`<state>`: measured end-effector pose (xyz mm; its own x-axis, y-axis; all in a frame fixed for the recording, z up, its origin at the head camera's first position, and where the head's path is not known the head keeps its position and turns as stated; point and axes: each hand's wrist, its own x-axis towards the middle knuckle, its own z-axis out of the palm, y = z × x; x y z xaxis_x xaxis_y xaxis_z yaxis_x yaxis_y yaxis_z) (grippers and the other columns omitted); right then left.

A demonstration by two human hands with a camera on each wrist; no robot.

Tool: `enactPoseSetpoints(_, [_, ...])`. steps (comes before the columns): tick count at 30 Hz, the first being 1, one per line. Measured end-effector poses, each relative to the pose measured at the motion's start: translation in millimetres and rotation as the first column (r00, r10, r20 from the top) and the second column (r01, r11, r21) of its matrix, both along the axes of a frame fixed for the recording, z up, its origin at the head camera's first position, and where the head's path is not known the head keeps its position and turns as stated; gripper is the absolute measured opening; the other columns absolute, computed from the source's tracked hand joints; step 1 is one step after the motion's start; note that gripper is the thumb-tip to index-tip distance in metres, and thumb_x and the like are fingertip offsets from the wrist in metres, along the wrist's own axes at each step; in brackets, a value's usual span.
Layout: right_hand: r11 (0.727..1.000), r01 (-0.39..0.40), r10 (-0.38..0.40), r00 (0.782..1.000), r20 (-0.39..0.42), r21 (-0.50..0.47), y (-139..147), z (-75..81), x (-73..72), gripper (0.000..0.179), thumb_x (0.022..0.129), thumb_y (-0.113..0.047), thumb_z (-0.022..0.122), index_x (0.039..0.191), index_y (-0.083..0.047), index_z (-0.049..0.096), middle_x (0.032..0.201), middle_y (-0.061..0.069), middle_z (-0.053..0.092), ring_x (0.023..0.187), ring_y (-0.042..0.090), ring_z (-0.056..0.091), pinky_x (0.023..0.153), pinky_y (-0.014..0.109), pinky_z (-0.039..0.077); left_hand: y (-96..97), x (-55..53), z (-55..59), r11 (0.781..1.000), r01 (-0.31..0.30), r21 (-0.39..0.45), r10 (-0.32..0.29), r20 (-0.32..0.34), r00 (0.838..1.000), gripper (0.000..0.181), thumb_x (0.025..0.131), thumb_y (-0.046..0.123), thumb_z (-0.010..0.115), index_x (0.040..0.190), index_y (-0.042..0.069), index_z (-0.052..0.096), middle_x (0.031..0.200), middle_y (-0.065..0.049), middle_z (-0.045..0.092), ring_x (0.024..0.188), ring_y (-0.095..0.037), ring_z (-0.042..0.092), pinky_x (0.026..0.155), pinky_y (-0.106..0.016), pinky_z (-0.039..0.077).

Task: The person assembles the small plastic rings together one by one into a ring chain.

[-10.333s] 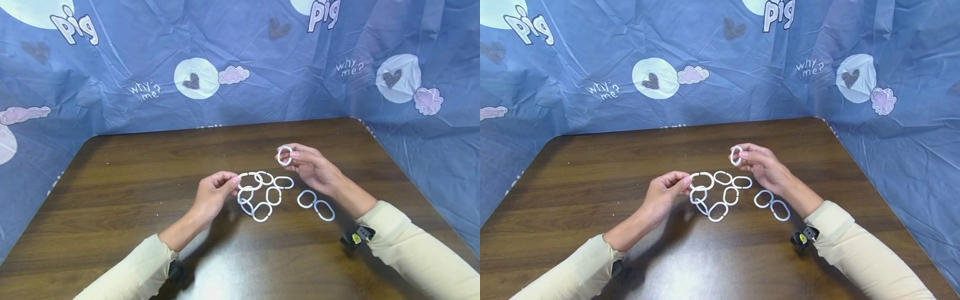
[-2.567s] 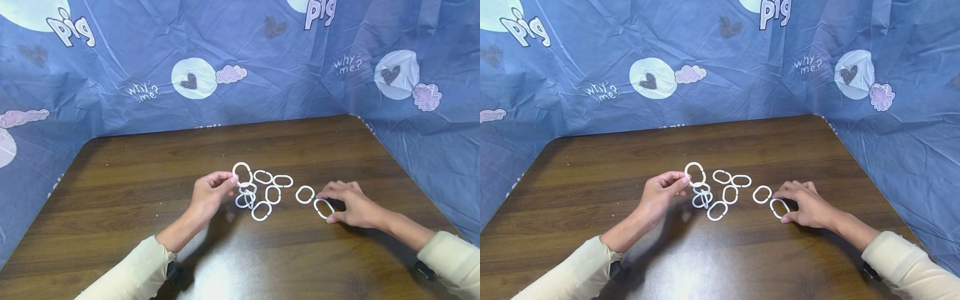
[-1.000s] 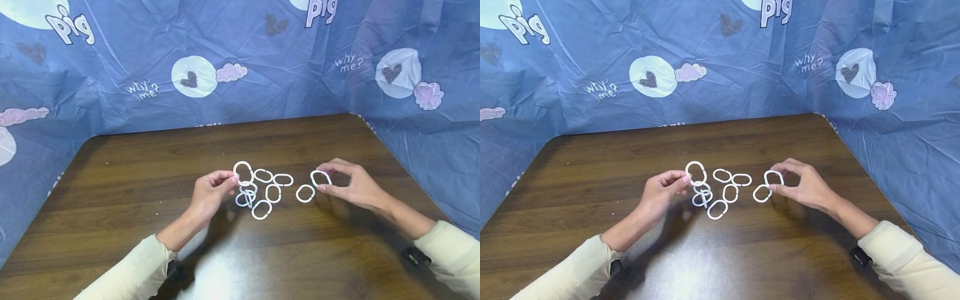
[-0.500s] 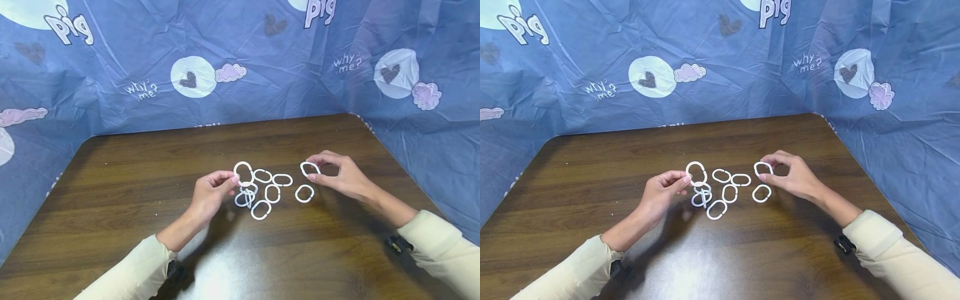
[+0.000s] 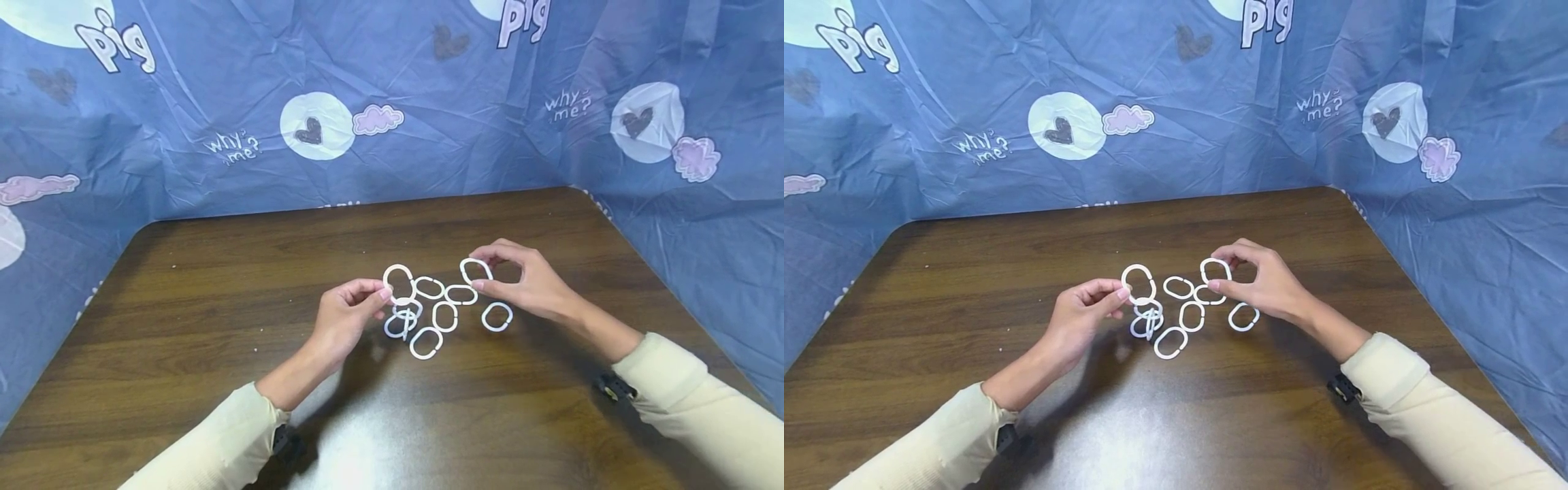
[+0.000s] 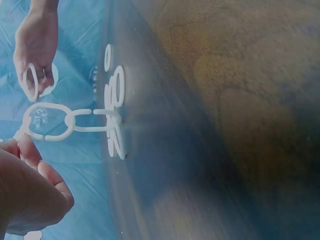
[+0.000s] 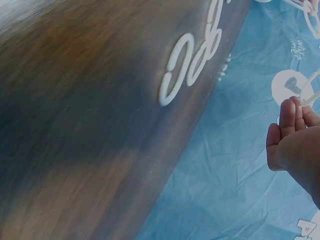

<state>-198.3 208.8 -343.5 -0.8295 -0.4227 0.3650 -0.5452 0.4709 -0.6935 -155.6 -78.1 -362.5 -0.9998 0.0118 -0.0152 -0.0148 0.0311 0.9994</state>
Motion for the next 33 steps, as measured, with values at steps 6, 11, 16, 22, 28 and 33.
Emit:
enactPoseSetpoints(6, [0.999,-0.047,0.048,0.999,0.023,-0.018,-18.4,2.8,-2.9,0.036,0.081,-0.018,0.077,0.115,-0.012,0.067,0.099,-0.004,0.063,0.096,0.014,0.055,0.089,0.026,0.041,1.0,0.8,0.1,1.0,0.005,0.009,-0.006,0.001,1.0,0.015,0.087,0.008,0.069,0.098,-0.002,0.069,0.084,-0.006,0.07,0.069,-0.02,0.063,0.069,-0.025,0.054])
enactPoseSetpoints(11, [0.996,-0.076,0.078,0.996,0.05,-0.036,-31.7,3.3,-4.2,0.036,0.08,-0.019,0.078,0.113,-0.011,0.067,0.096,-0.003,0.062,0.095,0.018,0.056,0.087,0.031,0.043,1.5,0.6,-1.1,1.0,0.012,0.011,-0.012,-0.001,1.0,0.015,0.087,0.008,0.069,0.098,-0.003,0.069,0.084,-0.005,0.07,0.07,-0.021,0.064,0.069,-0.026,0.054])
enactPoseSetpoints(16, [0.995,-0.097,0.099,0.993,0.071,-0.027,-43.0,5.4,-3.0,0.036,0.079,-0.021,0.079,0.112,-0.011,0.068,0.095,-0.004,0.063,0.092,0.015,0.057,0.084,0.03,0.045,1.7,0.8,-1.2,1.0,0.016,0.011,-0.016,-0.003,1.0,0.016,0.087,0.008,0.07,0.098,-0.003,0.07,0.085,-0.006,0.07,0.071,-0.021,0.064,0.069,-0.026,0.054])
enactPoseSetpoints(22, [0.994,-0.109,0.109,0.99,0.089,-0.011,-50.7,2.9,-4.7,0.036,0.078,-0.023,0.08,0.109,-0.009,0.069,0.092,-0.004,0.063,0.089,0.014,0.056,0.083,0.032,0.046,2.9,0.8,-2.3,0.999,0.031,0.021,-0.03,-0.008,1.0,0.017,0.087,0.008,0.069,0.099,-0.004,0.069,0.084,-0.005,0.07,0.068,-0.013,0.062,0.068,-0.024,0.054])
enactPoseSetpoints(28, [0.994,-0.108,0.108,0.986,0.128,-0.012,-54.3,0.6,-5.1,0.032,0.078,-0.025,0.08,0.106,-0.013,0.07,0.092,-0.004,0.064,0.088,0.014,0.057,0.082,0.031,0.045,3.4,0.9,-2.2,0.999,0.041,0.016,-0.041,-0.002,0.999,0.019,0.087,0.008,0.069,0.1,-0.006,0.068,0.084,-0.006,0.069,0.07,-0.015,0.063,0.069,-0.025,0.054])
enactPoseSetpoints(33, [0.993,-0.117,0.12,0.984,0.13,-0.026,-57.6,-0.5,-5.7,0.03,0.078,-0.023,0.079,0.105,-0.012,0.07,0.091,-0.004,0.064,0.087,0.014,0.057,0.082,0.035,0.047,3.8,1.1,-3.0,0.999,0.051,0.004,-0.051,-0.003,0.999,0.017,0.087,0.008,0.069,0.098,-0.005,0.069,0.082,-0.005,0.069,0.074,-0.021,0.064,0.069,-0.024,0.053])
